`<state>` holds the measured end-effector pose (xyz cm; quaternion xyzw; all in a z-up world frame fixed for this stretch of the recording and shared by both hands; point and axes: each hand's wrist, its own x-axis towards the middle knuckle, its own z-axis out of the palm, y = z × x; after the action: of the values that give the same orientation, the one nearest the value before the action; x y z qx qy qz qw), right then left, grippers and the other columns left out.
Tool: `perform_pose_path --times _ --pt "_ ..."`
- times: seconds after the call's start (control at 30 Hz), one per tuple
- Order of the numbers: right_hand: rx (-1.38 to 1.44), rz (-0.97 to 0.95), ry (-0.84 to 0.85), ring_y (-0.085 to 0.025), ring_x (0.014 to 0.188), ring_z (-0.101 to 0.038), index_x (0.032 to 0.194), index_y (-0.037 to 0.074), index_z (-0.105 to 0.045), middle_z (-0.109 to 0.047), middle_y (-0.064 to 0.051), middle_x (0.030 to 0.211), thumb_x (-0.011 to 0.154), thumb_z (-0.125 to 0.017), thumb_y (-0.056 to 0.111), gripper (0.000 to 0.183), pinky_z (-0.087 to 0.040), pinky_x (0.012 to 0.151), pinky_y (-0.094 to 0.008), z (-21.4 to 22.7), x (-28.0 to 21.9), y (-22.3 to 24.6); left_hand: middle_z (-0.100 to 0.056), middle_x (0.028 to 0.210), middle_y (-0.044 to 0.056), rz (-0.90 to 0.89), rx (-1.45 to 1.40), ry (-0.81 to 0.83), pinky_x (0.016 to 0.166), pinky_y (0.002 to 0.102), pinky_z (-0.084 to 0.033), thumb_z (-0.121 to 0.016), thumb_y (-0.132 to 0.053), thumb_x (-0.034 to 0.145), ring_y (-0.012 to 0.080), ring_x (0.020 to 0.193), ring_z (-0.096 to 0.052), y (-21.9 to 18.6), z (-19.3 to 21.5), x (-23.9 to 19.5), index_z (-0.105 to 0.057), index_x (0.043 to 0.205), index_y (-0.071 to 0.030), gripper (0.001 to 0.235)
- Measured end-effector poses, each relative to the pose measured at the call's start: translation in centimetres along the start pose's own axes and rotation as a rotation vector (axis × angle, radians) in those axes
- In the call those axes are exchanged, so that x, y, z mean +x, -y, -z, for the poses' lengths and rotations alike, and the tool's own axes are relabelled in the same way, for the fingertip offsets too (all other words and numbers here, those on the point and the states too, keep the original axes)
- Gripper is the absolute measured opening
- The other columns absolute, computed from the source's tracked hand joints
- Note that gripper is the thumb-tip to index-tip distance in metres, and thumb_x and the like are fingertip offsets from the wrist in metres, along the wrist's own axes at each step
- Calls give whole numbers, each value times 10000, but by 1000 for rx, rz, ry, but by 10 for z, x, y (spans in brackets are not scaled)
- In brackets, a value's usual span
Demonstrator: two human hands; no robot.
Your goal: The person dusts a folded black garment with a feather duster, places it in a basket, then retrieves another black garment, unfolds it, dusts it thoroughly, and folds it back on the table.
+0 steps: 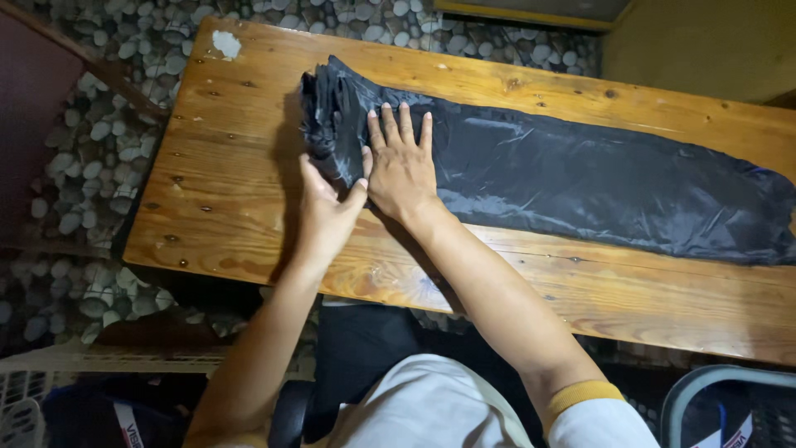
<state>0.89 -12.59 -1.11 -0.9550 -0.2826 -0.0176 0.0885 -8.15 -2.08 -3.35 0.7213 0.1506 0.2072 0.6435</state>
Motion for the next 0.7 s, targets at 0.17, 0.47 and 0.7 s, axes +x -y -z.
perform_pose_path --times 0.17,0.47,0.7 --pt "27 5 -17 -386 1554 -234 1584 95 -416 -407 -170 1627 1059 -382 370 593 -27 1240 -648 -7 3 -5 -643 1138 263 -89 566 -124 854 523 -553 -717 -309 851 438 1053 -669 46 -3 3 -437 1407 -24 685" --pt "75 20 -7 -401 1547 -222 1503 88 -532 -379 -166 1631 917 -490 281 618 -62 1238 -656 0 1 -8 -687 933 209 -287 729 60 704 517 -563 -678 -297 807 421 909 -703 12 3 -6 -626 1237 -50 499" --pt "374 112 74 -387 1546 -233 1466 138 -582 -456 -217 1550 988 -492 470 588 -144 1241 -642 21 10 -36 -603 1298 375 -573 704 54 983 540 -512 -566 -20 826 523 1192 -605 -50 -9 -22 -501 1446 104 636"
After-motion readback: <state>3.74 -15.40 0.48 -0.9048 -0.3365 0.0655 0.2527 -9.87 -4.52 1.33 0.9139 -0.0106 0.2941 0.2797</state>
